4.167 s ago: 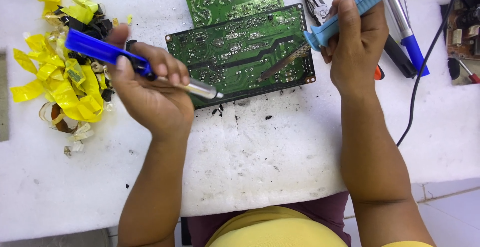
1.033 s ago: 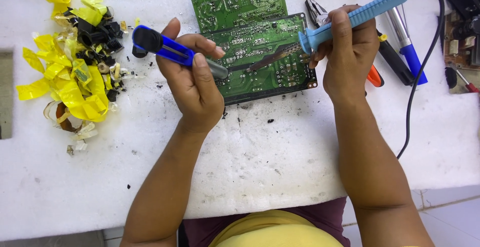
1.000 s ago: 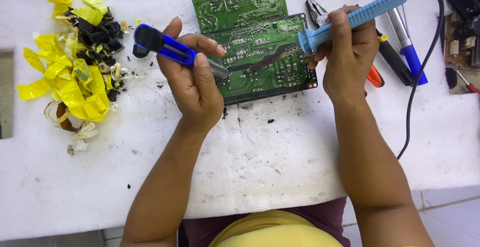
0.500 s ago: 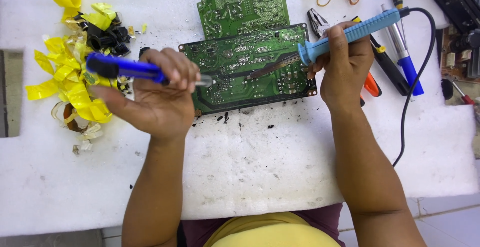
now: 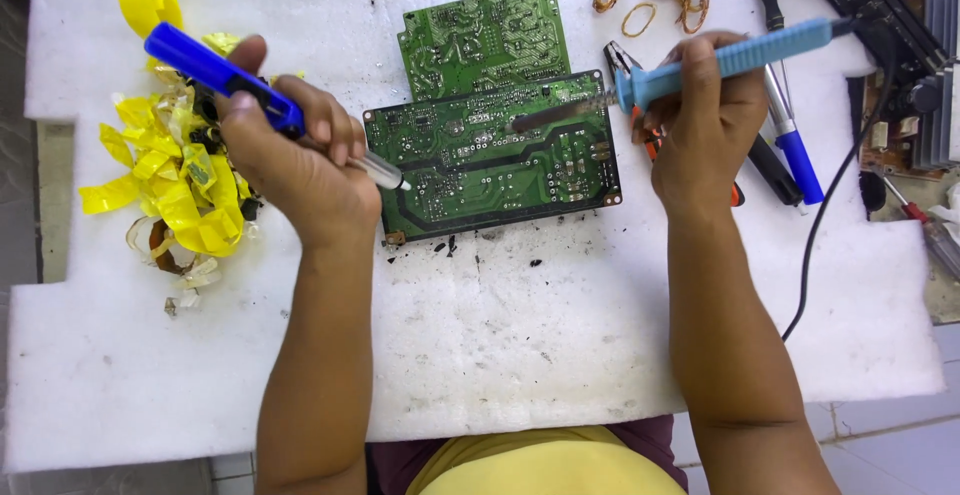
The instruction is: Soldering and desoldering components on a printed circuit board using a soldering iron and a desoldering pump.
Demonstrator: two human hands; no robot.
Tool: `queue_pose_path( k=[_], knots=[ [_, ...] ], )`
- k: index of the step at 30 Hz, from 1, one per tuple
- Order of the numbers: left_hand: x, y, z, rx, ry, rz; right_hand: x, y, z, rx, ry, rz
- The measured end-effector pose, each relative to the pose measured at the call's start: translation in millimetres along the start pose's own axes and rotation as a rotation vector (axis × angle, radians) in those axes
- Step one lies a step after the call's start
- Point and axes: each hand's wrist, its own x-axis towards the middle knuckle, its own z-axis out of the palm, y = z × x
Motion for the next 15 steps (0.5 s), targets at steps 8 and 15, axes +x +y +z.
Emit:
queue_pose_path(
  k=[8, 15],
  knots=[
    [-3, -46, 2, -0.094, -0.007, 0.099, 3, -53, 30, -0.170, -0.261, -0.155],
    [-1, -57, -1, -0.158, -0.122, 0.020, -5, -39, 50, -0.168, -0.315, -0.155]
  ],
)
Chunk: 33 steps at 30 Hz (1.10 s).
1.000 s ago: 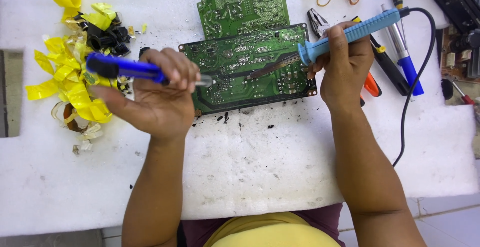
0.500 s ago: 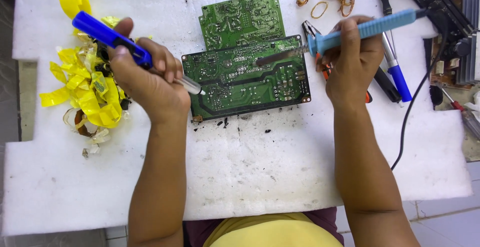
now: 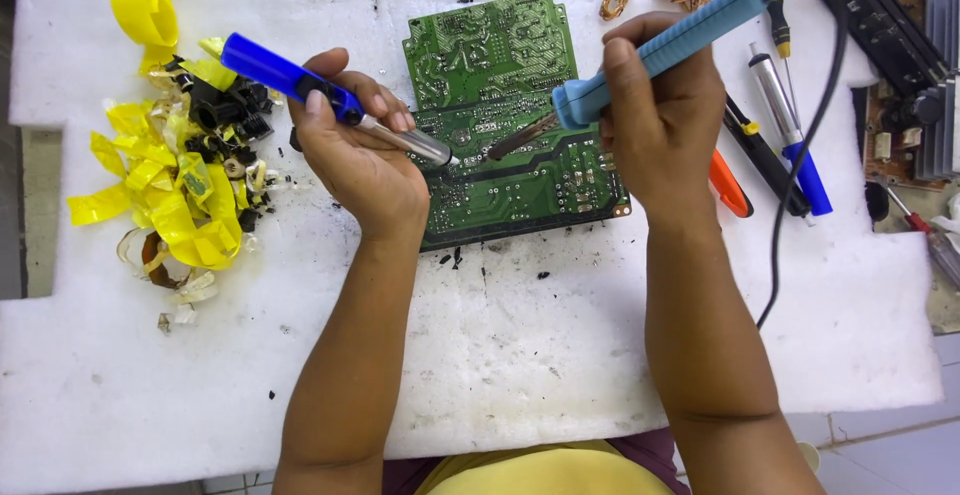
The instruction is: Soldering and desoldering components on a printed circuit board using a soldering iron and a desoldering pump.
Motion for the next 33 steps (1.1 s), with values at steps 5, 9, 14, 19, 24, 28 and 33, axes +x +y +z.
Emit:
queue_pose_path(
  k=[5, 9, 14, 19, 24, 28, 33],
  knots=[
    [-1, -5, 3, 0.023, -0.039, 0.016, -4, 11, -4, -0.020, -0.007, -0.024],
    [-6, -12, 3, 0.064, -0.086, 0.023, -4, 8, -7, -0.021, 0.006, -0.041],
    [-10, -13, 6, 0.113, -0.070, 0.001, -7, 7, -5, -0.073, 0.000, -0.052],
    [-14, -17, 5, 0.166, -0.114, 0.027, -7, 5, -5, -0.081, -0.009, -0.056],
    [-23, -18, 4, 0.564, -0.398, 0.060, -6, 1, -7, -0.095, -0.059, -0.061],
    [-26, -15, 10, 0.630, -0.492, 0.090, -5, -1, -8, -0.110, -0.066, -0.064],
    [-22, -7, 12, 0.578, -0.535, 0.020, -6, 0, -9, -0.123, -0.086, -0.040]
  ],
)
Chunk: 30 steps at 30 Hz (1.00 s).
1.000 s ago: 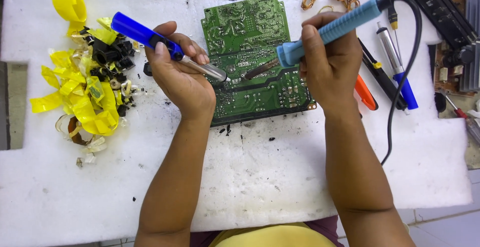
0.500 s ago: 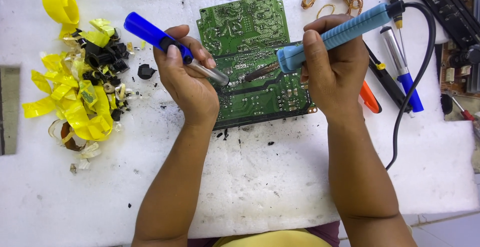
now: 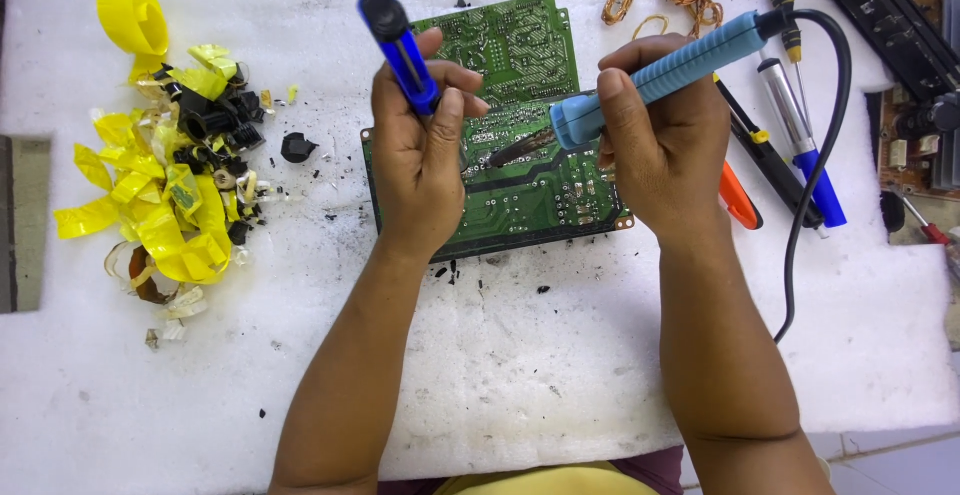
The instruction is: Soldering and desoldering components on a printed circuit board using a soldering iron and a desoldering pump.
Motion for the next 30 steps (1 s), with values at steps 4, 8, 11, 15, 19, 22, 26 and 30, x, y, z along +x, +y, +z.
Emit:
queue_pose_path(
  k=[4, 8, 11, 15, 19, 22, 26, 30],
  knots=[
    [2, 7, -11, -0.330, 0.087, -0.159, -2, -2, -1, 0.018, -0.006, 0.024],
    [17, 34, -17, -0.518, 0.109, -0.075, -1, -4, 0, -0.015, -0.012, -0.033],
    [17, 35, -22, -0.546, 0.244, -0.151, -3, -8, 1, -0.046, -0.016, -0.076],
    [19, 27, -22, -0.478, 0.504, -0.201, -4, -9, 1, -0.086, -0.024, -0.128],
    [13, 22, -30, -0.510, 0.220, 0.029, -4, -9, 2, -0.097, -0.024, -0.135],
    [16, 43, -20, -0.595, 0.182, -0.034, -5, -9, 2, -0.103, -0.024, -0.160],
    [20, 50, -15, -0.459, 0.264, -0.126, -5, -9, 3, -0.088, -0.022, -0.147],
    [20, 34, -19, -0.443, 0.393, -0.179, -6, -8, 3, -0.106, -0.022, -0.150]
  ],
)
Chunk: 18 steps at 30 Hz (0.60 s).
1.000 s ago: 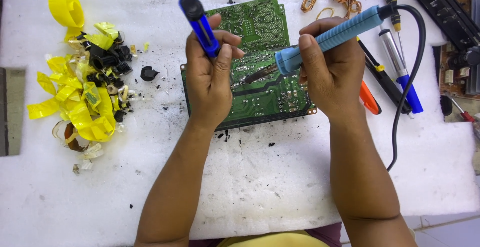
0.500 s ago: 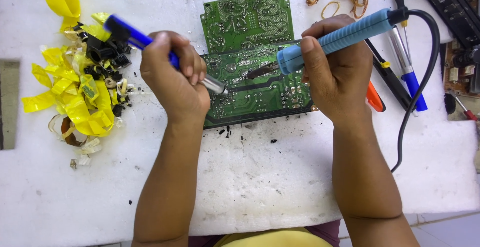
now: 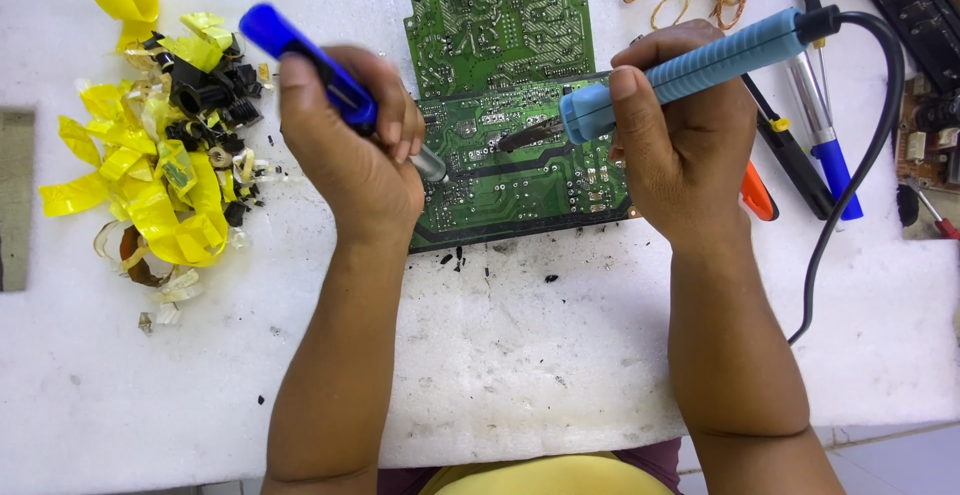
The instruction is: Soldering and desoldering components on a printed circuit board using a soldering iron and a desoldering pump.
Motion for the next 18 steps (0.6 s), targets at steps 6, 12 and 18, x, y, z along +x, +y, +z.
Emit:
queue_pose_path(
  k=[6, 12, 18],
  knots=[
    [-5, -32, -19, 0.023, 0.000, 0.237, -1, -1, 3, -0.072, 0.004, -0.098],
    [-6, -39, -8, -0.033, 0.069, 0.304, 2, -15, 6, -0.115, -0.025, -0.145],
    [-9, -45, -7, 0.008, 0.006, 0.304, 4, -6, 4, -0.090, -0.010, -0.146]
  ],
)
